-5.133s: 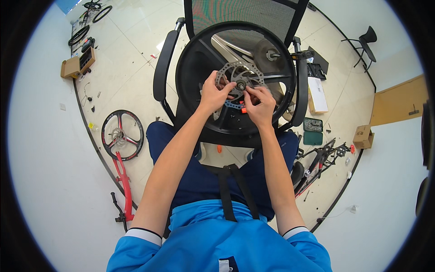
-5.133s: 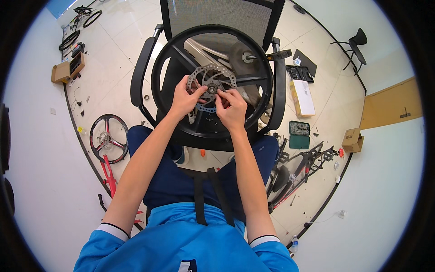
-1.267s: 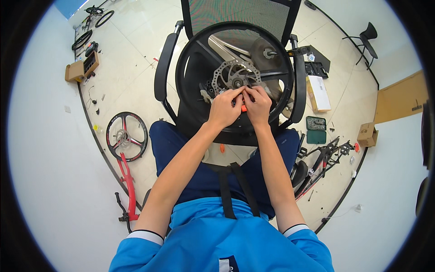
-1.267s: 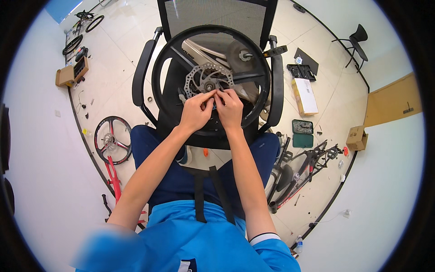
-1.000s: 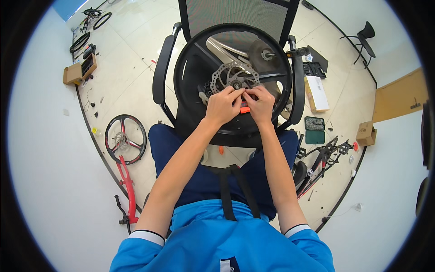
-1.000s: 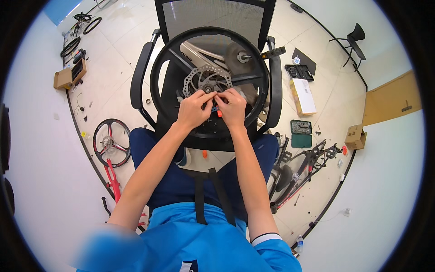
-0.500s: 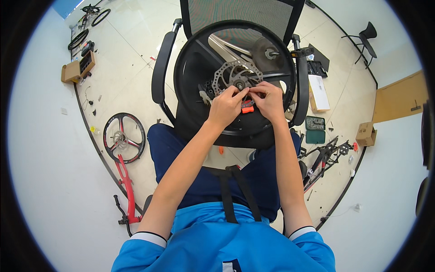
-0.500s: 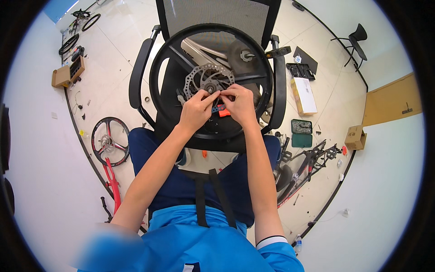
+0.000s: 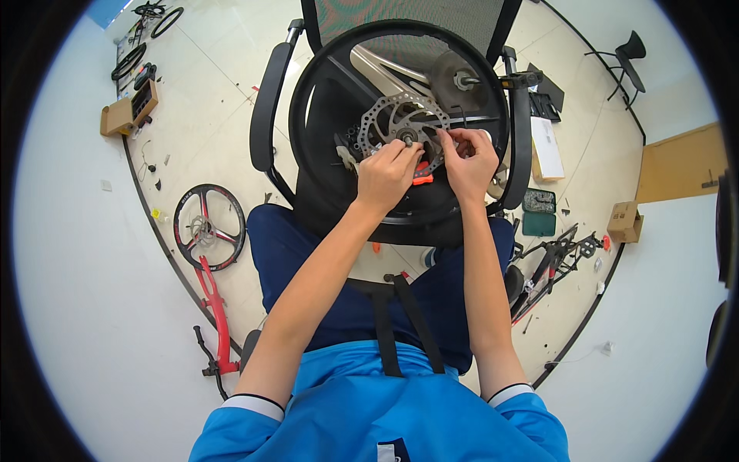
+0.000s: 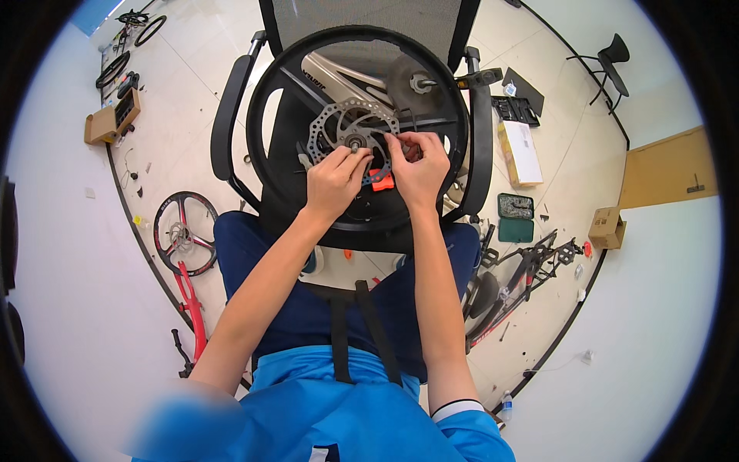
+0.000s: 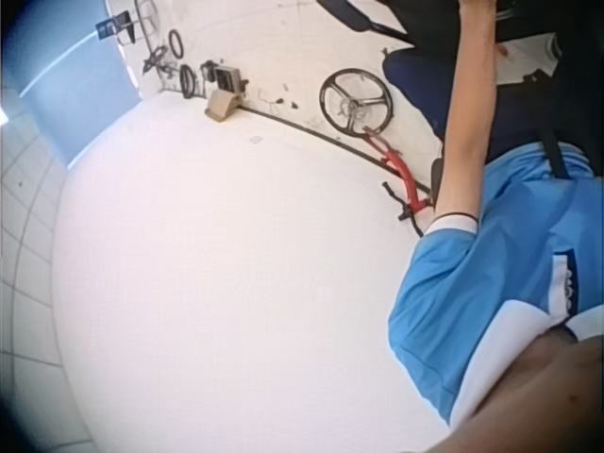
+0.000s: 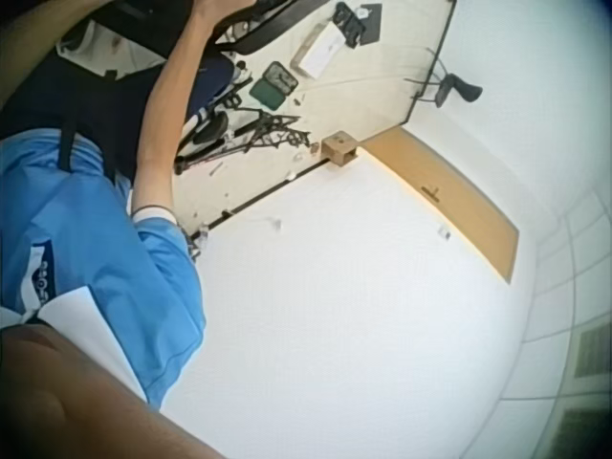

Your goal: The person assembles a bicycle disc brake rotor onto a hub. They place the rotor, insert a red plastic spacer, and then thread a metal retaining ring into place by hand.

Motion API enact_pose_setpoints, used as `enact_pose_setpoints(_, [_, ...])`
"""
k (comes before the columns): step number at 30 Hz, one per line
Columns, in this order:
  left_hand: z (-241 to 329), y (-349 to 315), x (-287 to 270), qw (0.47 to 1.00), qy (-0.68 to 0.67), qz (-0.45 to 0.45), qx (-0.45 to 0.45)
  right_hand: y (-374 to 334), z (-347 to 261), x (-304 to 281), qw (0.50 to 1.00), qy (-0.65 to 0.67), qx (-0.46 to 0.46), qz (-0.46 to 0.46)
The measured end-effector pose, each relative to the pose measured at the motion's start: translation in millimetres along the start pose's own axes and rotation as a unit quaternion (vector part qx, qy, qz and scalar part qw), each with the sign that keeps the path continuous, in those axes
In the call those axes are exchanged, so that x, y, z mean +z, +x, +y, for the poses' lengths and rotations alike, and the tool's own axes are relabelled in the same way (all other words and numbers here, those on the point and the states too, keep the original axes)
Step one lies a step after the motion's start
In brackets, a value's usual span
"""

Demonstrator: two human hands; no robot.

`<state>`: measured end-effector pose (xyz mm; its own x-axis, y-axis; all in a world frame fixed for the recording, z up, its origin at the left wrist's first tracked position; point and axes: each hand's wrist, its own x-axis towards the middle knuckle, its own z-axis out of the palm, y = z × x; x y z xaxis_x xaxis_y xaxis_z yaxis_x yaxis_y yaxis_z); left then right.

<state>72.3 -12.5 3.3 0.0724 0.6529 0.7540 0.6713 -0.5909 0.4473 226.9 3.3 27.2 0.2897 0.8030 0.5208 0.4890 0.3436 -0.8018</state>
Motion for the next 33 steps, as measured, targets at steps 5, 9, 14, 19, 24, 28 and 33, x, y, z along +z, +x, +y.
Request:
enact_pose_setpoints(5, [3.9,0.9,-3.5,1.0,-0.005,-0.002,0.01,0.1,9.2,12.4,0.999,0.004,0.021,0.032])
enact_pose_setpoints(9, [22.5,-8.1,-17.0,0.983,-0.134,0.03,-0.125,-6.0,22.4,18.2,0.994,0.054,0.094,-0.019])
enact_pose_setpoints(14, [33.0,-26.0,-43.1,0.758,-0.427,0.12,-0.478,-9.7,6.0,21.1,0.949,0.2,0.241,-0.028])
enact_pose_setpoints(19, [-9.2,-18.8,-63.9,0.5,-0.602,0.115,-0.613,-10.1,1.0,23.3,0.919,0.264,0.29,-0.023])
enact_pose_setpoints(24, [-37.2,14.0,-61.0,0.548,-0.581,0.076,-0.597,-10.1,3.8,25.8,0.918,0.266,0.292,-0.029])
enact_pose_setpoints(28, [-42.3,15.6,-42.5,0.734,-0.4,-0.011,-0.548,-15.6,7.8,31.3,0.894,0.327,0.307,-0.017])
enact_pose_setpoints(33, [-42.0,15.5,-34.4,0.734,-0.411,-0.032,-0.539,-18.7,7.6,36.8,0.892,0.318,0.321,-0.011])
